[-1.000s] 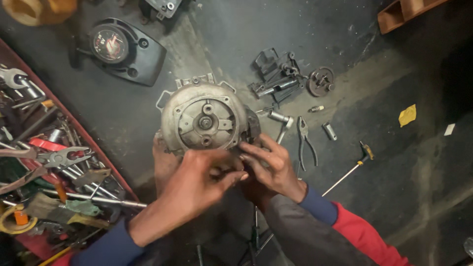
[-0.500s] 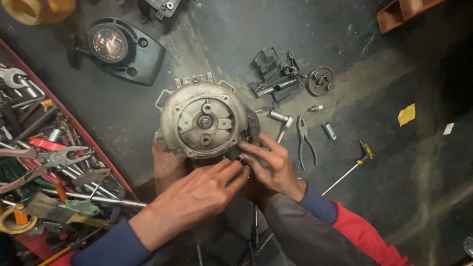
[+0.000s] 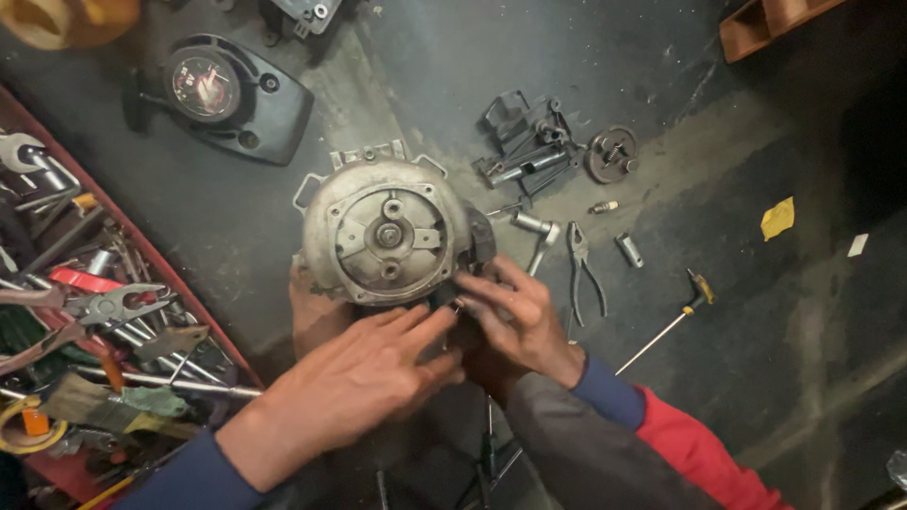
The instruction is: The person sits on the workshop floor repairing a small engine. They use a screwdriver to remove fasteners, pull a recoil starter housing off the engine, reposition the engine, and continue unscrewing and handling bolts and small parts by hand.
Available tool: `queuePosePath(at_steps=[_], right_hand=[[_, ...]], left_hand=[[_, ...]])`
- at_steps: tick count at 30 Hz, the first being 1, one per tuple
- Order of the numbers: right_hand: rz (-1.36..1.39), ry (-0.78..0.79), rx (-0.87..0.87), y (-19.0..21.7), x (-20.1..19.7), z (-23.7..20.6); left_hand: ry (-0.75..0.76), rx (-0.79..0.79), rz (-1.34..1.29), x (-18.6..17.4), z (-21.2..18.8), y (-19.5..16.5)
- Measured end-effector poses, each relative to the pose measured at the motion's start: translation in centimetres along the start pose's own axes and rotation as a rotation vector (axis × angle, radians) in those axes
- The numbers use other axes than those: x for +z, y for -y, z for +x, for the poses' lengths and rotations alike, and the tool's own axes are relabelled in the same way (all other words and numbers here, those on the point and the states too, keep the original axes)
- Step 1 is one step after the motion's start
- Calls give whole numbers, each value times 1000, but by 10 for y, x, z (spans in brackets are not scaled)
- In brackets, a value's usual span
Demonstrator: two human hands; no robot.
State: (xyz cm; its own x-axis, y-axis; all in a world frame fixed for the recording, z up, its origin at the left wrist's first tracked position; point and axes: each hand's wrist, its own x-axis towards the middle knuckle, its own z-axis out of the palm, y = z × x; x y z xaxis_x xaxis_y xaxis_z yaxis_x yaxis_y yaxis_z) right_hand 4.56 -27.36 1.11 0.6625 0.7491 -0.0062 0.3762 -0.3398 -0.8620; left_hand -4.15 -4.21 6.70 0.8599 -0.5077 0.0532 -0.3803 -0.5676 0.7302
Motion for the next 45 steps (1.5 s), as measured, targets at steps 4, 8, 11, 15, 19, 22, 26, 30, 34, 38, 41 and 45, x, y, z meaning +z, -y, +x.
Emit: queuePosePath(at_steps=[4, 8, 11, 15, 19, 22, 26, 30, 34, 38, 41, 45], right_hand=[[-5, 1, 22, 0, 1, 0], [-14, -8, 5, 0, 1, 1], [-7, -1, 8, 0, 1, 0], [-18, 8, 9, -1, 1, -1], [-25, -6, -8, -3, 1, -2], [-44, -12, -24, -5, 1, -3], [-37, -5, -8, -7, 2, -5], [-41, -22, -24, -8, 3, -6], [-40, -17, -31, -8, 3, -5], [-53, -14, -6, -6, 3, -5], [-67, -21, -12, -5, 3, -4], [-53, -22, -28, -5, 2, -3]], left_hand=[[-152, -31, -21, 8, -6, -3], [-187, -238, -391, 10, -13, -2], [-259, -240, -469, 6, -16, 0], [-172, -232, -472, -1, -10, 3], [24, -266, -523, -7, 9, 9], [-43, -263, -595, -10, 21, 12], [-137, -395, -684, -10, 22, 7], [-196, -598, -647, 2, 17, 0], [-227, -509, -587, 16, 13, 1], [-202, -242, -449, 17, 8, -2], [-36, -76, -156, 12, 9, -2], [70, 223, 259, 6, 4, 5]])
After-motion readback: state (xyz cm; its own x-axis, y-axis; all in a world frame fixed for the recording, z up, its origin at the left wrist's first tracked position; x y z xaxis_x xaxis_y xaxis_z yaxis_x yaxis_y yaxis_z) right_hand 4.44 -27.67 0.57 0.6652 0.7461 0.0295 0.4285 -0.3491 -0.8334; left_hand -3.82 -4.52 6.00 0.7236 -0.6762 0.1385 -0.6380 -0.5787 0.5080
